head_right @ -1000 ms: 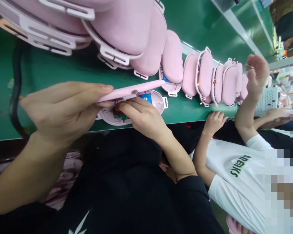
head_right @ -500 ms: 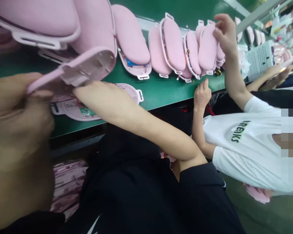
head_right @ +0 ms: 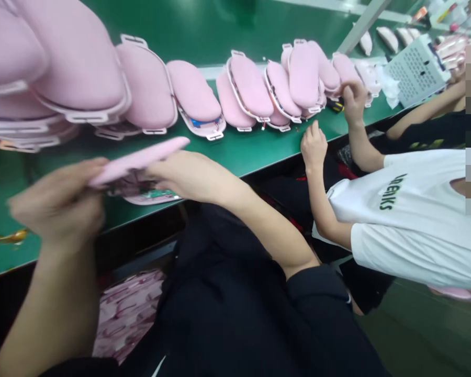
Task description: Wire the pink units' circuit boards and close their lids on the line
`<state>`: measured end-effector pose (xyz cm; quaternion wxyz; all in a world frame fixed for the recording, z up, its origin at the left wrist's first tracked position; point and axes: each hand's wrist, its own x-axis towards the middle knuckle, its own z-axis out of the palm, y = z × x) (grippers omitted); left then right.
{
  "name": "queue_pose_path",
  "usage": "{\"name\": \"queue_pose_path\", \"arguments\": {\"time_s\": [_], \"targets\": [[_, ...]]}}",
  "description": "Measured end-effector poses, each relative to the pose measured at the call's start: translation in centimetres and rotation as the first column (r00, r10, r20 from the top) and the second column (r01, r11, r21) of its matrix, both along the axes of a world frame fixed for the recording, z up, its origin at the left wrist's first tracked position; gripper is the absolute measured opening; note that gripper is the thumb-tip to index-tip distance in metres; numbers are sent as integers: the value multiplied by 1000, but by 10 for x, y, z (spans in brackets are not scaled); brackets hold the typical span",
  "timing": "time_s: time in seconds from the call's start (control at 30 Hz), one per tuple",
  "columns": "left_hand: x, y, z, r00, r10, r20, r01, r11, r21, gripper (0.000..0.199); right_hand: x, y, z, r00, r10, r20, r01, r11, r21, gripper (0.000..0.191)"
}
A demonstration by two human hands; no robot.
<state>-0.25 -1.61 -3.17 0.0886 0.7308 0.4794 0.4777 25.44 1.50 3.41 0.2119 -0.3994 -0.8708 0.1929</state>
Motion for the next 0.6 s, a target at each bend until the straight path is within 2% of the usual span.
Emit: {"name": "queue_pose_path", "arguments": {"time_s": [0.03,0.1,0.17,0.2,0.27,0.33,0.4,0.47,0.6], "targets": [[-3,-4,4,993,-98,-63,97,995,-24,20,17,-11,-3,988,116,-104,-117,993,-5,23],[-7,-9,10,947,-274,-166,253,958,-135,19,41,-29,-15,940,-66,-336,113,986,123,44],[-5,-10,12,912,-336,-237,293,935,-200,31,47,-38,-32,927,-167,-336,250,942,223,57],[-2,-9,11,910,-319,-266,268,940,-212,41,43,-39,-40,950,-180,-257,246,935,255,62],[7,-5,6,915,-247,-320,183,959,-216,59,30,-37,-54,983,-177,-43,182,954,240,68],[16,-1,0,914,-175,-367,101,972,-214,58,16,-29,-60,978,-192,78,173,965,196,65],[21,2,-4,911,-122,-394,44,979,-201,50,11,-19,-57,974,-182,131,159,973,168,65],[22,2,-6,910,-86,-407,13,984,-179,47,14,-10,-49,976,-115,183,85,983,161,67],[21,0,-5,896,-100,-433,38,988,-151,60,27,1,-37,966,47,254,-94,980,174,83]]}}
